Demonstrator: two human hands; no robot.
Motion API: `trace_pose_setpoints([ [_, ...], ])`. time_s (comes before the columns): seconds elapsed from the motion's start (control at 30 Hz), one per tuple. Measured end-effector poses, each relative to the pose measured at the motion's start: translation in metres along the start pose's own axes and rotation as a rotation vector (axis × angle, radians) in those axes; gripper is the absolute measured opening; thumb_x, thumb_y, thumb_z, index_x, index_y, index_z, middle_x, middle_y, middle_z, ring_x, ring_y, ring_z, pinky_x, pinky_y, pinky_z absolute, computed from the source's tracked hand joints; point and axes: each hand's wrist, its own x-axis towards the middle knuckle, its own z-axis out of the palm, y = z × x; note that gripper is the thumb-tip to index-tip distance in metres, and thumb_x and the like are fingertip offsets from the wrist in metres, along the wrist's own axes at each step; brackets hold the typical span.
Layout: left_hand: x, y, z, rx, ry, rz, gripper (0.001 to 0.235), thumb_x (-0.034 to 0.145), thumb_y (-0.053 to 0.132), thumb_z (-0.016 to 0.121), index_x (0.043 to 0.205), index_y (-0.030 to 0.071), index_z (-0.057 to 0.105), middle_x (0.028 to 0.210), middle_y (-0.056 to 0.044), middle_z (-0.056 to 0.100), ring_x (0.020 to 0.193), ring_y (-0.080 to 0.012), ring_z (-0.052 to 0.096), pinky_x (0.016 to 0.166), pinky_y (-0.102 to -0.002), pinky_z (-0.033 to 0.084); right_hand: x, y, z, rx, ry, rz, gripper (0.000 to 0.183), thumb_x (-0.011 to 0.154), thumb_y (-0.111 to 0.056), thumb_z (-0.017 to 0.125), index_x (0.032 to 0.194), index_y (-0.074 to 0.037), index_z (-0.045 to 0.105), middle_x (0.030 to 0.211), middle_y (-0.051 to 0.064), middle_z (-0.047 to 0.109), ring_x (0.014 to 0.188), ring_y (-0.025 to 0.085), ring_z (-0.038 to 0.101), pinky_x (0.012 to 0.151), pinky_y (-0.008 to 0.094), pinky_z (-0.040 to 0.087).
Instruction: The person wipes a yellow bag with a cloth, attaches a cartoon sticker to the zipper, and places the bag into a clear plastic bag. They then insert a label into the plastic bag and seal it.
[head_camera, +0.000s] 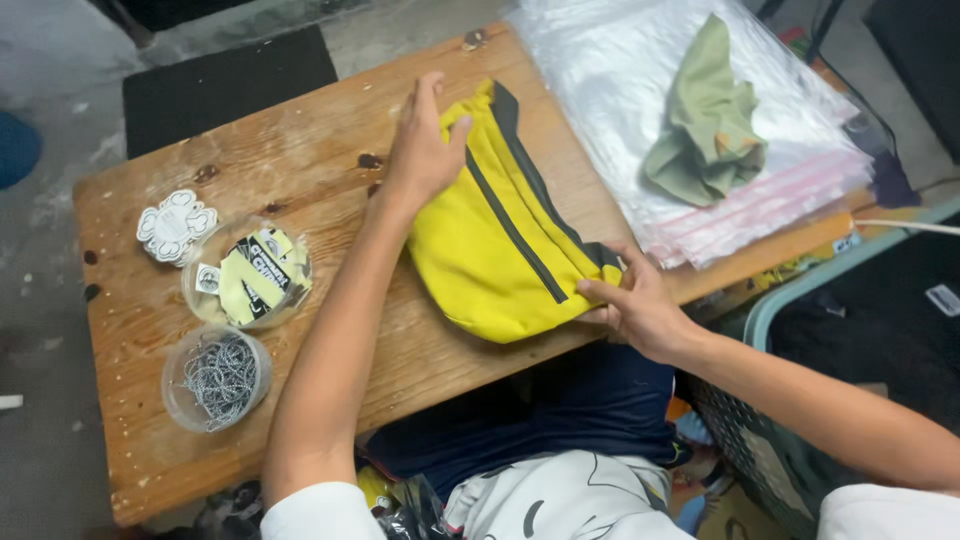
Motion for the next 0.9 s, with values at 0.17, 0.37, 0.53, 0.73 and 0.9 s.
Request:
trace_pose_setpoints([
  [0.17,-0.068,-0.056,0.014,0.303,-0.002,0.099,0.055,0.093,0.030,0.068,0.140,0.007,0.050,0.143,-0.023,0.045,0.140,-0.0457,0.037,0.116,-0.057,0.033,0.003,-0.020,0.005,-0.903,0.001,-0.132,0.066,0.081,-0.019,0.078,0.138,-0.003,0.048,0.116,0.023,0.066,0.092,0.034,0.074,0.076,0.051,0.064],
  [0.37,-0.111,-0.079,-0.001,0.207,0.202,0.353,0.044,0.098,0.016,0.055,0.138,-0.003,0.054,0.143,-0.027,0.044,0.138,-0.0498,0.038,0.116,-0.059,0.029,0.034,-0.098,-0.024,-1.660,0.281,-0.634,0.041,0.090,-0.044,0.074,0.111,-0.009,0.070,0.086,0.016,0.073,0.078,0.039,0.073,0.066,0.050,0.058],
  [0.53,-0.113,-0.090,0.003,0.258,0.169,0.313,0.042,0.097,0.014,0.055,0.136,-0.002,0.058,0.142,-0.022,0.049,0.136,-0.0431,0.046,0.115,-0.055,0.038,0.091,-0.149,-0.052,-1.914,0.628,-0.566,0.086,0.089,-0.060,0.066,0.153,-0.006,0.046,0.134,0.031,0.049,0.108,0.053,0.060,0.076,0.064,0.057],
  [0.73,-0.119,-0.091,0.005,0.335,0.217,0.308,0.041,0.098,0.018,0.056,0.136,0.002,0.061,0.143,-0.020,0.051,0.136,-0.0407,0.048,0.114,-0.053,0.039,0.183,-0.139,-0.153,-1.935,0.463,-0.329,0.067,0.077,-0.031,0.082,0.137,-0.011,0.058,0.121,0.026,0.054,0.086,0.057,0.070,0.068,0.063,0.059],
  [0.9,-0.122,-0.083,0.002,0.304,0.155,0.287,0.045,0.102,0.017,0.041,0.142,0.001,0.055,0.149,-0.023,0.048,0.141,-0.0452,0.041,0.115,-0.056,0.035,0.131,-0.171,-0.080,-1.799,0.328,-0.652,0.059,0.079,-0.009,0.070,0.137,-0.005,0.065,0.107,0.023,0.069,0.096,0.052,0.068,0.077,0.057,0.055],
])
